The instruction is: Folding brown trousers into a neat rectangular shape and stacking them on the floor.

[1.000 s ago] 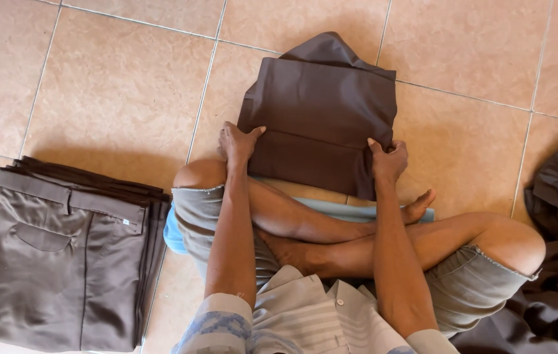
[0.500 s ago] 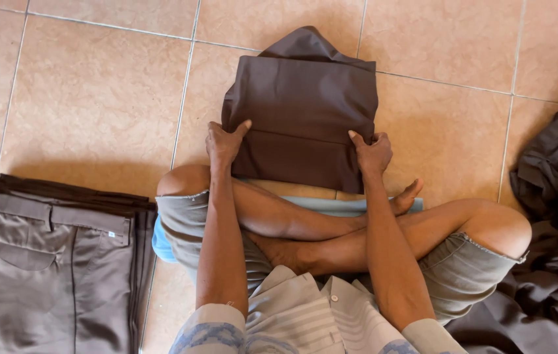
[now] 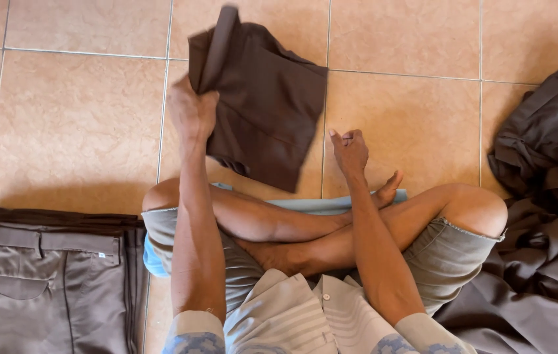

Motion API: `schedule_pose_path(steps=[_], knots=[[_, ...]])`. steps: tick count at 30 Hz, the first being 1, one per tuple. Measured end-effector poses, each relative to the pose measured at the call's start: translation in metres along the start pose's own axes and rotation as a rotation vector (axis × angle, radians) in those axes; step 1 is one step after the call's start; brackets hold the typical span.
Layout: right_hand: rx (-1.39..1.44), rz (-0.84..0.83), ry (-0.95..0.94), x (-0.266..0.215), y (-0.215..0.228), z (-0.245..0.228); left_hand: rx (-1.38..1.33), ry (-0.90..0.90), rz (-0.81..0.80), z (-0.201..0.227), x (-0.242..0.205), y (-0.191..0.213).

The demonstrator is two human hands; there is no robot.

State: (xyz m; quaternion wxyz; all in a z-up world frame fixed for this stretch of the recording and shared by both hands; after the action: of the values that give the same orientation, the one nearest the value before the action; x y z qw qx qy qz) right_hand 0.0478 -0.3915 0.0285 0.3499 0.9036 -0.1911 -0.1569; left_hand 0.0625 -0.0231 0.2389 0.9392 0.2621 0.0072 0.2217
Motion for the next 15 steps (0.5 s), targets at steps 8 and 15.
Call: schedule_pose_path(steps=[8,15], knots=[[0.829,-0.226,-0.113,-0.026,0.005,-0.025,0.688,-0.742,0.426,0.140,-0.036,-0.026],[0.713,-0.351,-0.401,-0.045,0.010,-0.030,0.805,-0.843,0.269,-0.011,-0.146,-0.200]])
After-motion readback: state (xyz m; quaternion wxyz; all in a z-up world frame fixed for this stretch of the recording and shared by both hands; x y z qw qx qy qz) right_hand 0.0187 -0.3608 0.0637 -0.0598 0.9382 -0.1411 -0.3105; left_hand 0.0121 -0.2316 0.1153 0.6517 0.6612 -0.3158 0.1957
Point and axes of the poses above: each hand's wrist, its own x-axis towards the middle knuckle, its own y-axis out of the back of the hand, z = x × y, the point moved 4 cm from there along x, towards the middle knuckle, and after that the axes turned 2 degrees about z, right-handed, at the moved point
